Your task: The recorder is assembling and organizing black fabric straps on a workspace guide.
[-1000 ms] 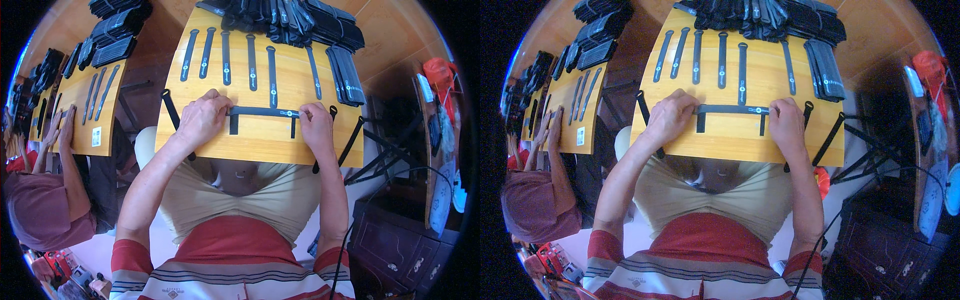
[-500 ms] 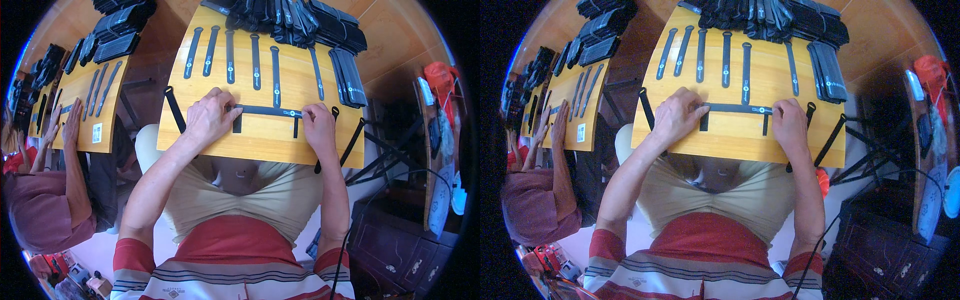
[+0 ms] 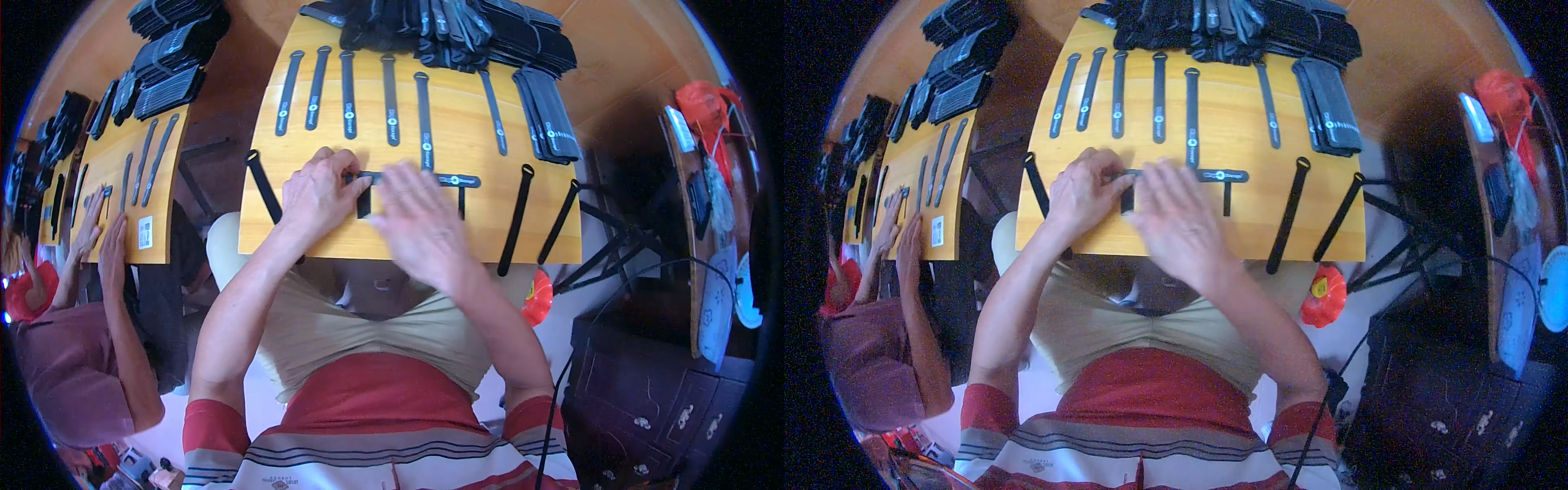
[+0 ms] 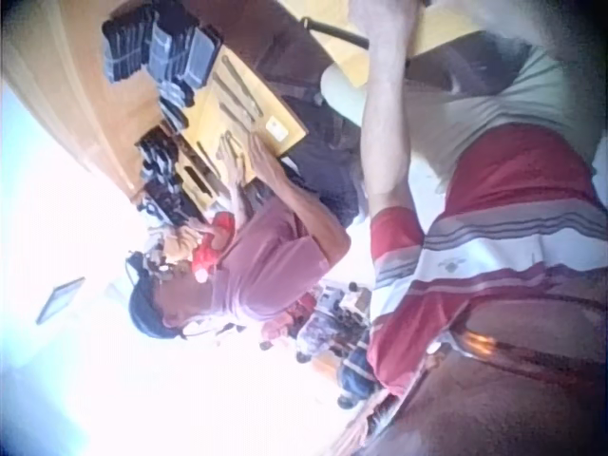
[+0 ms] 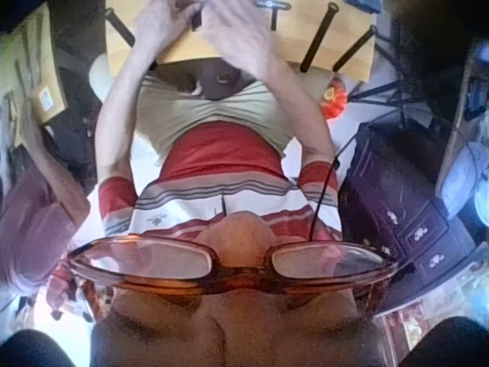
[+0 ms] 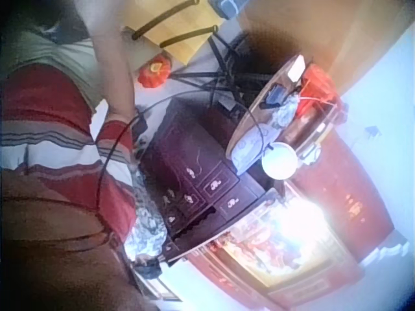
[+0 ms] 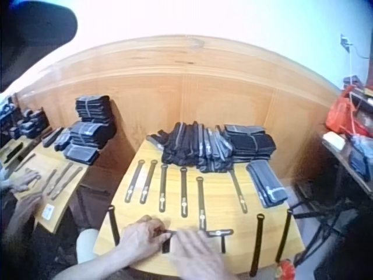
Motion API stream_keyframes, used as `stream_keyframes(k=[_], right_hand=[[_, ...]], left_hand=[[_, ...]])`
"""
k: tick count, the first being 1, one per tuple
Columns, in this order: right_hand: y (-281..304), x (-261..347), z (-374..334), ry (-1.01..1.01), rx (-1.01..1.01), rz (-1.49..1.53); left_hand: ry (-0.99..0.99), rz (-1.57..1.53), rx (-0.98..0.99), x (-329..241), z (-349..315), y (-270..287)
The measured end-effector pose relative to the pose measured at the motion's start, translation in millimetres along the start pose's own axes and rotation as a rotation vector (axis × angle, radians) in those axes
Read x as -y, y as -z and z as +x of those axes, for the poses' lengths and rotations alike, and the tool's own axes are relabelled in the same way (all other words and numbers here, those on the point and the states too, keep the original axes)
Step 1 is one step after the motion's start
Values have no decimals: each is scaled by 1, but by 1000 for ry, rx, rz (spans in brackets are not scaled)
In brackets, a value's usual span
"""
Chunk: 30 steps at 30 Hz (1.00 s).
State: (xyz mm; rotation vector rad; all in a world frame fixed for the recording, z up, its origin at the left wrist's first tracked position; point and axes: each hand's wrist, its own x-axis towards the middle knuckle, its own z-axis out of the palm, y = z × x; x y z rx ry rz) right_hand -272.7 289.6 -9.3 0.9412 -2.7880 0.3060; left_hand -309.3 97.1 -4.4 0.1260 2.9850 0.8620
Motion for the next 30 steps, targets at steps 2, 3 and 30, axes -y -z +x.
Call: stream_keyframes(k=[2,3,30], right_hand=[[-10,4,-2,-30,41,51],[-14,6,-3,-50,82,113],[19,-56,21,-401,-3,85]], left_hand=[[20,-2,13,-4,1,1],[15,-7,13,-4,1,1],[-57,-30,46,7,2,6]])
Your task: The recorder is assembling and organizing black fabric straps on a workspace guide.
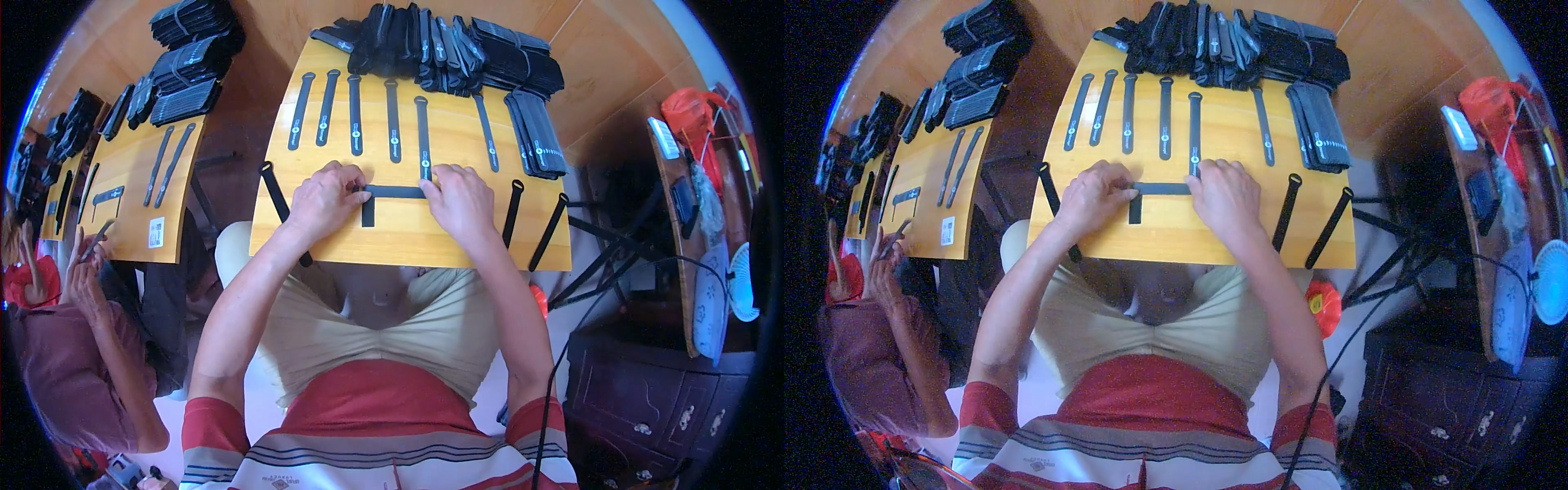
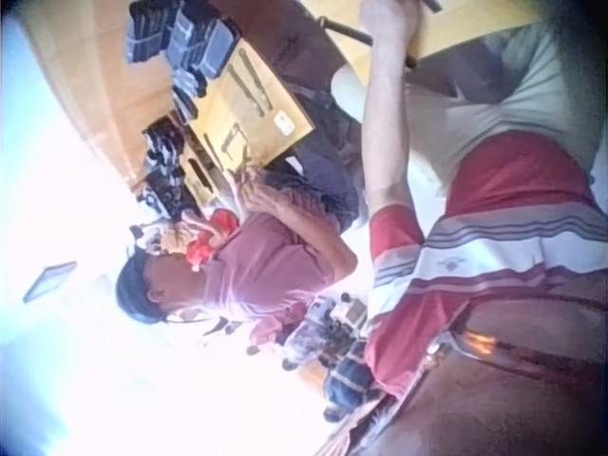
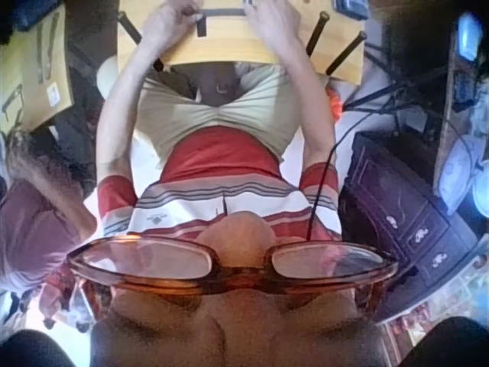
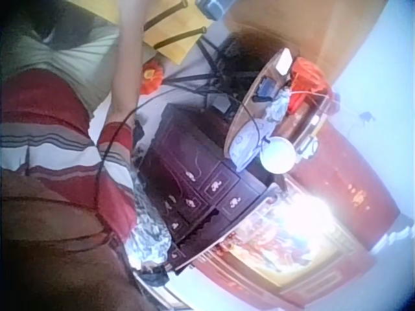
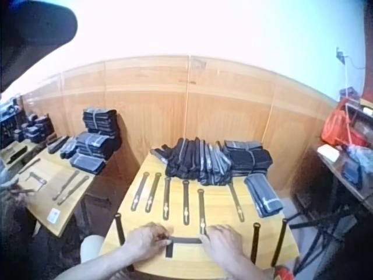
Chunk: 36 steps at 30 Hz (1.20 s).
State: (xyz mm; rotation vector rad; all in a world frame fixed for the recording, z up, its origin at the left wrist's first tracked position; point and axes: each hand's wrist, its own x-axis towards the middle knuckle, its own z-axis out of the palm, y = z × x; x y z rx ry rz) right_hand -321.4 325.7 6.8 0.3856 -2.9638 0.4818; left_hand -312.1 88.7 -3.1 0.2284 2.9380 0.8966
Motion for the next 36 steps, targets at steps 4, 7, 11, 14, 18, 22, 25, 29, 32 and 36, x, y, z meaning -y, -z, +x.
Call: stream_keyframes(k=[4,7,11,14,18,22,25,29,32,36], right_hand=[[-1,12,18,-115,55,-50],[4,17,30,-248,109,-51],[-7,-7,38,-326,86,-4],[-10,-24,36,-308,-14,171],[3,-28,26,-358,-46,322],[11,-22,-6,-246,-218,487],[29,8,-44,-163,-172,705],[46,28,-86,126,-83,687],[46,26,-99,234,34,825],[35,6,-105,111,19,871]], left_hand=[[-33,9,-18,2,-2,-4],[-14,-3,-22,3,-3,-2],[-11,-16,-19,5,-3,-3],[-11,-22,-23,5,-2,-4],[-49,-38,-45,6,-3,-5],[-46,-25,-32,6,-5,-2],[-24,-161,-86,-4,-15,7],[73,-1069,63,-25,-27,13],[119,-1480,229,-26,-33,21],[85,-1634,187,-24,-40,21]])
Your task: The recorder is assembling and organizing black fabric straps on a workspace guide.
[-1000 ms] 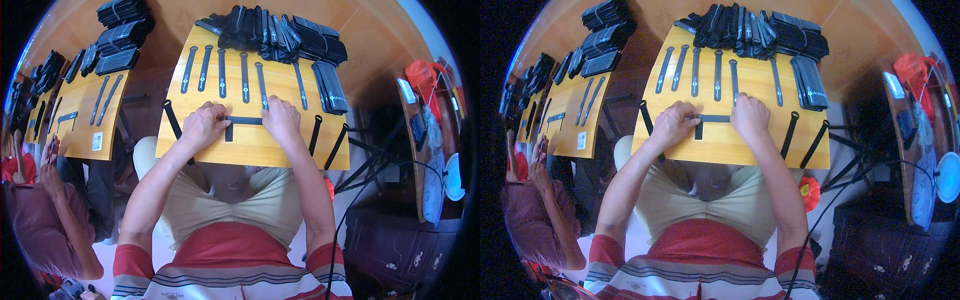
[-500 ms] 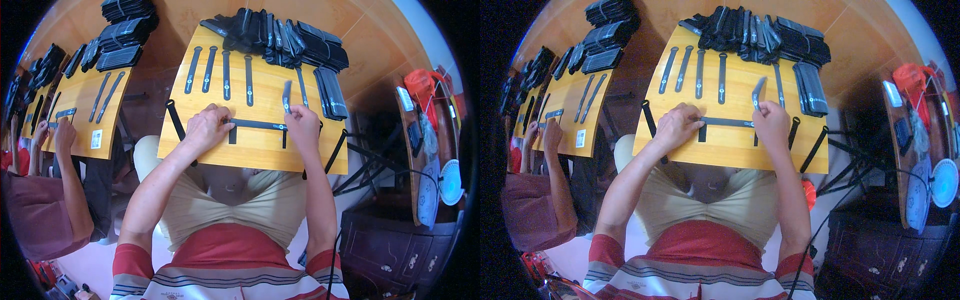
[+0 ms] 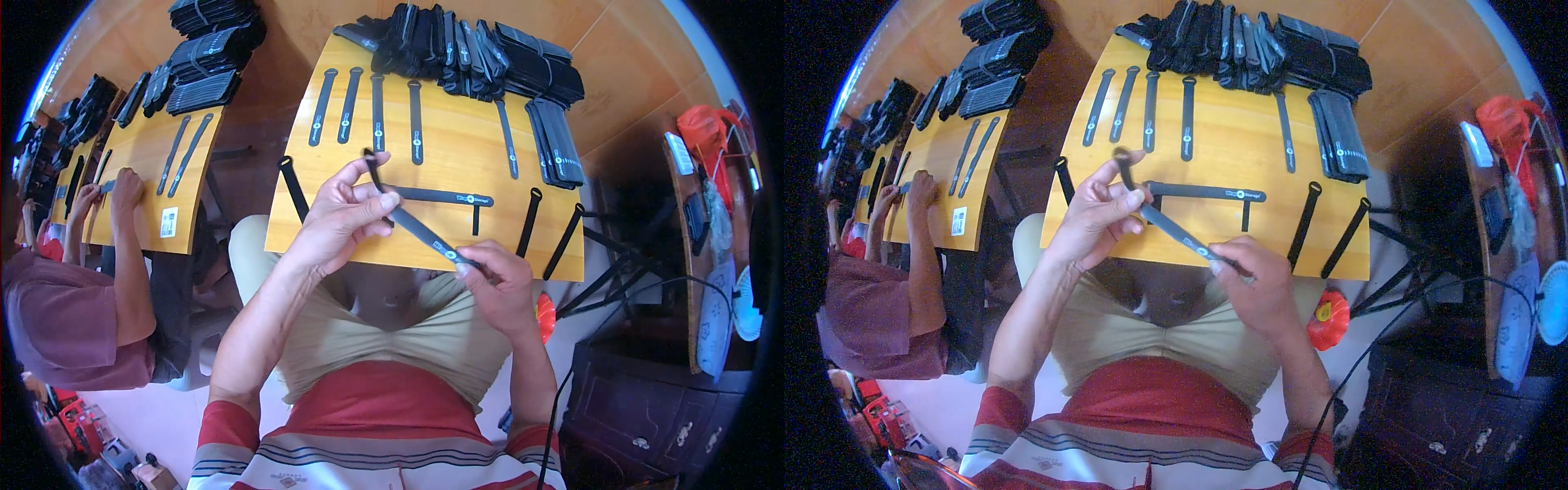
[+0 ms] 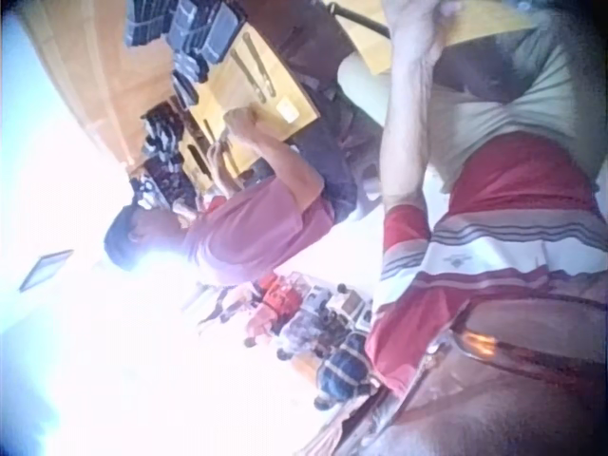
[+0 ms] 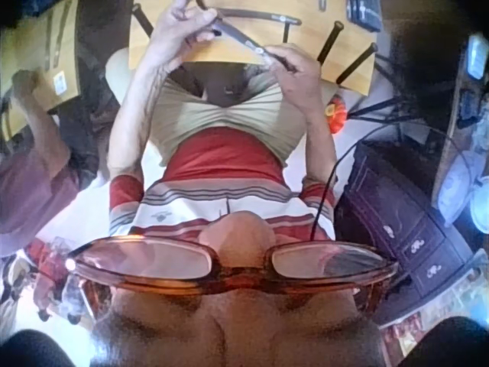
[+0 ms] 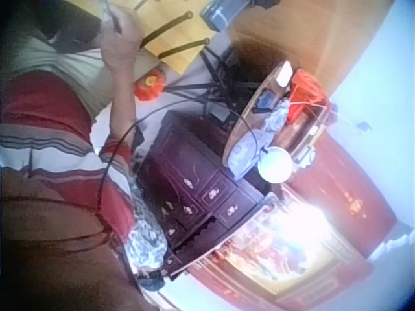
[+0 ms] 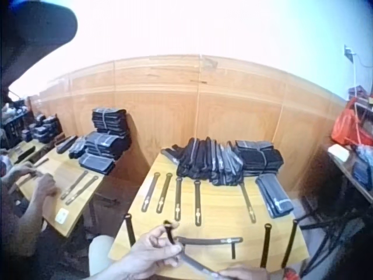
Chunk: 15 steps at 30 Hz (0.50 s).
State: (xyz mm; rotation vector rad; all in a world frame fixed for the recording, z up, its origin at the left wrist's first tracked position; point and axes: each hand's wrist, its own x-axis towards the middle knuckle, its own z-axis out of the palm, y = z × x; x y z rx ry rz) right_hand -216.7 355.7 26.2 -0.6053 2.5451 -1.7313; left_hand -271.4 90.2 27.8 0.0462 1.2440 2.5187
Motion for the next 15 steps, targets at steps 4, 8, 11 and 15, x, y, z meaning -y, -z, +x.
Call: stream_keyframes(k=[4,8,11,15], right_hand=[[9,-19,-2,-216,-92,175],[12,-25,3,-312,-181,279],[15,-31,5,-313,-204,295],[19,-38,12,-333,-272,297]], left_hand=[[-117,46,-181,9,-3,12],[-169,214,-289,14,-11,20],[-191,309,-323,18,-14,17],[-170,434,-337,23,-15,21]])
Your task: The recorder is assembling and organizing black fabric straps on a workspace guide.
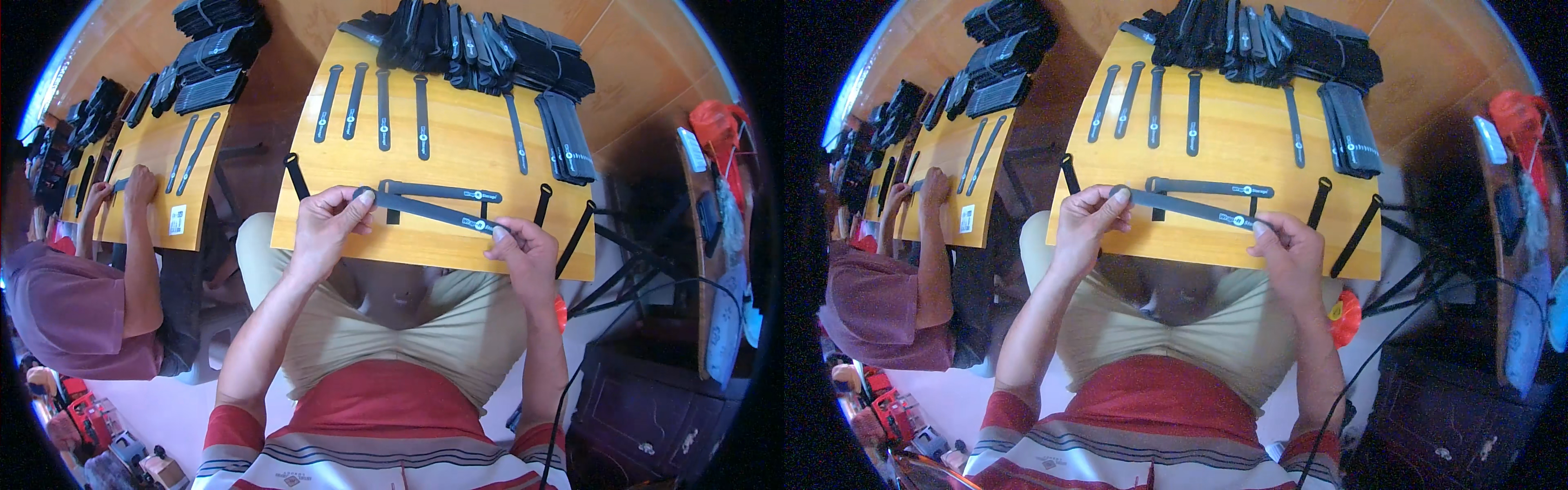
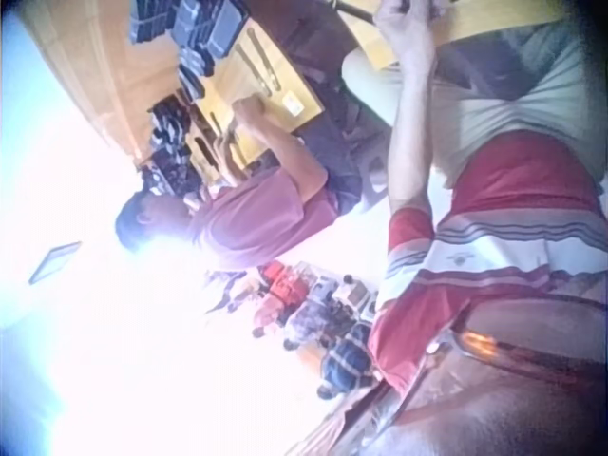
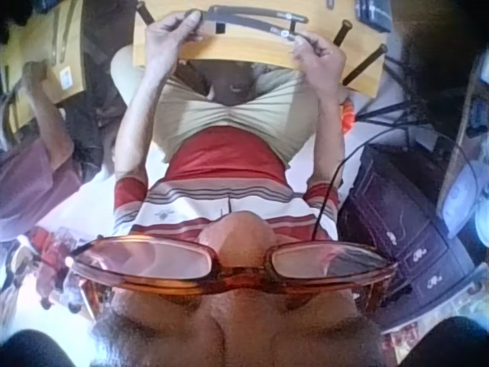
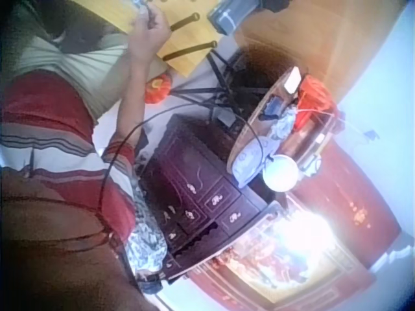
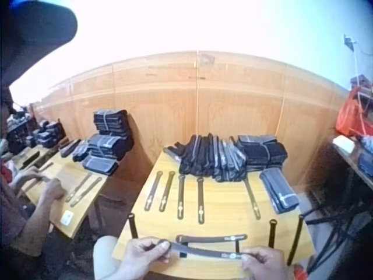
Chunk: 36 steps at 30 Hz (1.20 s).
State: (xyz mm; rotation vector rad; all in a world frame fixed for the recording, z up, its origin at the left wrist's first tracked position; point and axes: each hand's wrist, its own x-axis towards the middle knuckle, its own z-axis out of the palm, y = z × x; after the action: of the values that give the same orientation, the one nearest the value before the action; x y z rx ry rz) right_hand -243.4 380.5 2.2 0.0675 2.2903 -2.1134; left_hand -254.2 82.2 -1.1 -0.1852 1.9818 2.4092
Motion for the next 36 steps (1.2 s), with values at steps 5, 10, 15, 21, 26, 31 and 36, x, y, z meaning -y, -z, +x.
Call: stream_keyframes(k=[5,10,15,21,26,31,36], right_hand=[[2,-1,14,17,-64,-136],[6,-9,23,48,-115,-280],[14,-20,35,77,-106,-410],[10,-24,45,2,-170,-359],[9,-29,52,16,-172,-406],[9,-26,54,-6,-163,-435],[10,-26,55,-17,-159,-442]], left_hand=[[-39,238,-10,6,1,-1],[-30,349,14,9,11,-2],[11,440,58,11,24,0],[55,486,23,14,37,-2],[121,577,9,14,43,-4],[129,644,15,10,44,-4],[123,729,35,9,47,-5]])
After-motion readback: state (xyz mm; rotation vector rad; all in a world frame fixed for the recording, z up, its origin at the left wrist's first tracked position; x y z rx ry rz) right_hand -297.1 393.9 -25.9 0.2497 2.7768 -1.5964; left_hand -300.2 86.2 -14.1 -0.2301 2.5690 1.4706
